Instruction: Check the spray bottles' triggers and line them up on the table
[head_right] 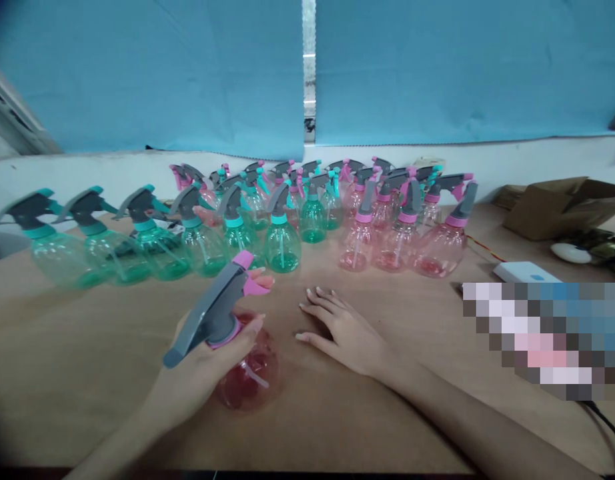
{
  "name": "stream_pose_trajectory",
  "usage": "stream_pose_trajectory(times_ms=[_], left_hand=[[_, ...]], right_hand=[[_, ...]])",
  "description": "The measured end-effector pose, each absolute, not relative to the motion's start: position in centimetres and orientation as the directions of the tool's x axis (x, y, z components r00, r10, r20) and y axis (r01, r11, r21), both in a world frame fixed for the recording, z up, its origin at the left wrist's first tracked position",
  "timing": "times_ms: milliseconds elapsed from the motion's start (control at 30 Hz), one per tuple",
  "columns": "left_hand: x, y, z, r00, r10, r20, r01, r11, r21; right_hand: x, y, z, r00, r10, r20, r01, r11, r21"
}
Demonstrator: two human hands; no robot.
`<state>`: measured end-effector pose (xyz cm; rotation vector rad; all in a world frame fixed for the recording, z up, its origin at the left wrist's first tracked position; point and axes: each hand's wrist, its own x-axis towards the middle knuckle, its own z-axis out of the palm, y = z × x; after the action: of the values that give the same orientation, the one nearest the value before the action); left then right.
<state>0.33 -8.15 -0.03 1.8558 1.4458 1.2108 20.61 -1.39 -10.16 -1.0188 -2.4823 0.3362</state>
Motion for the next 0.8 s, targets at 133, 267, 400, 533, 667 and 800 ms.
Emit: stream_pose_trajectory(times_ms=[133, 267, 400, 533, 667, 800], left_hand=[[-0.1, -7.1, -0.4, 0.08, 0.926, 0.37, 0.575, -0.346, 0.741], [-0.2, -5.1, -0.8, 0.063, 0.916, 0.397, 0.621, -0.347, 0.703], [0.3, -2.6, -0.6, 0.077, 0.912, 0.402, 0.6, -0.365, 0.712], [0.8, -0.6, -0.3, 0.109, 0.901, 0.42, 0.546, -0.407, 0.732], [0.6, 0.5, -0.5, 0.174, 0.919, 0.355, 0.374, -0.395, 0.839], [0.3, 1.2, -0.4, 0.236, 0.917, 0.321, 0.25, -0.377, 0.892]], right_hand=[[20.6, -1.5, -10.2, -0.623, 0.716, 0.315, 0.607, 0.697, -0.382], [20.5, -1.5, -10.0, -0.616, 0.72, 0.319, 0.608, 0.692, -0.388], [20.5, -1.6, -9.8, -0.63, 0.721, 0.288, 0.615, 0.69, -0.382], [20.8, -1.4, -9.9, -0.622, 0.737, 0.265, 0.621, 0.67, -0.406], [21.2, -1.1, -10.1, -0.593, 0.758, 0.273, 0.618, 0.645, -0.449], [21.6, -0.7, -10.3, -0.57, 0.776, 0.269, 0.642, 0.625, -0.443]])
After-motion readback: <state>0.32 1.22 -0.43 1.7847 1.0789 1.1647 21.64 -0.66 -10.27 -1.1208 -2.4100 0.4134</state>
